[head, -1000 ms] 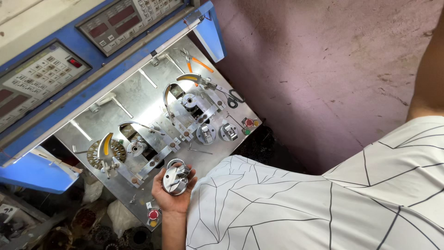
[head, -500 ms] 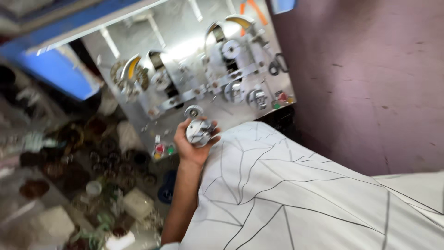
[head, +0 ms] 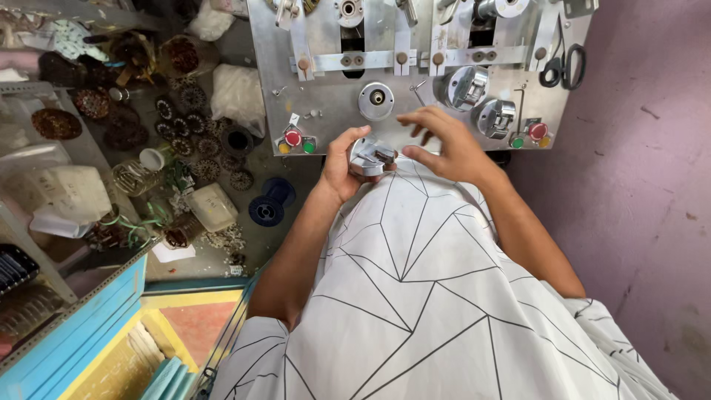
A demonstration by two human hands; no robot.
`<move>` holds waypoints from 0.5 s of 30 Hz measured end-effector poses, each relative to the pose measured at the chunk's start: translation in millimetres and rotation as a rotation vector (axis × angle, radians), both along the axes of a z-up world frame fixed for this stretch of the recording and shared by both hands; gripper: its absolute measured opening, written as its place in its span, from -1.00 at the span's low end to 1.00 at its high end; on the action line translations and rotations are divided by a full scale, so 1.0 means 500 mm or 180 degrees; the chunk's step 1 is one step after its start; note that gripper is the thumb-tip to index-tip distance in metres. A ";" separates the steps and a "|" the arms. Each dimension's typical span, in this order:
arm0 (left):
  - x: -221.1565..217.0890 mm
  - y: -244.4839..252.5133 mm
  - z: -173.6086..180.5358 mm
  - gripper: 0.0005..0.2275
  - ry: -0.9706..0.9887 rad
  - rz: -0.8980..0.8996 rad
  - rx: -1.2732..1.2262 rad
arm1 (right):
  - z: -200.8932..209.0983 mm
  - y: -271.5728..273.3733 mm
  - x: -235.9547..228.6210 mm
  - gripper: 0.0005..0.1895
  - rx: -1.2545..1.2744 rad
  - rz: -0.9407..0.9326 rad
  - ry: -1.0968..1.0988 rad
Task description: The person assembles a metal machine by inserting a cylindrical component into a slot, tightening it with a hex key, and then placing a circular gear-like part into the machine. They use a hex key to secure the components and operate the machine's control panel.
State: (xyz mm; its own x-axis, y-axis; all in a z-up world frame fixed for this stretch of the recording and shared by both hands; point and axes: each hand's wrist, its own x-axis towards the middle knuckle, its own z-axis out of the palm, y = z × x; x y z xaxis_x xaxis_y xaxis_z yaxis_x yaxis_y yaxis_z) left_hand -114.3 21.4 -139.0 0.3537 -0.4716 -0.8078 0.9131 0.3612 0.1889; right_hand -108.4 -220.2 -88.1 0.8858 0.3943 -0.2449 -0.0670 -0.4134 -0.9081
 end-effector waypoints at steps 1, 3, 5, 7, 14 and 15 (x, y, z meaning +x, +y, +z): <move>0.016 -0.002 -0.012 -0.54 -0.0056 -0.0123 -0.0117 | -0.012 0.009 0.013 -0.49 0.0603 -0.0061 0.0576; 0.042 -0.004 -0.031 -0.52 -0.0227 -0.0389 -0.0316 | -0.049 0.036 0.028 -0.46 0.1834 -0.0154 0.1739; 0.071 -0.005 -0.056 -0.51 -0.0285 -0.0564 -0.0682 | -0.095 0.032 0.040 -0.52 0.2197 -0.0318 0.1917; 0.105 -0.009 -0.082 -0.51 -0.0244 -0.0684 -0.1233 | -0.146 0.031 0.036 -0.60 0.2229 -0.0580 0.1993; 0.141 -0.016 -0.065 -0.51 -0.0646 -0.0759 0.0098 | -0.249 0.077 0.023 -0.83 0.1839 -0.2015 0.1691; 0.143 -0.009 -0.059 -0.52 -0.0792 -0.0849 0.0374 | -0.249 0.081 0.020 -0.83 0.1845 -0.2252 0.1755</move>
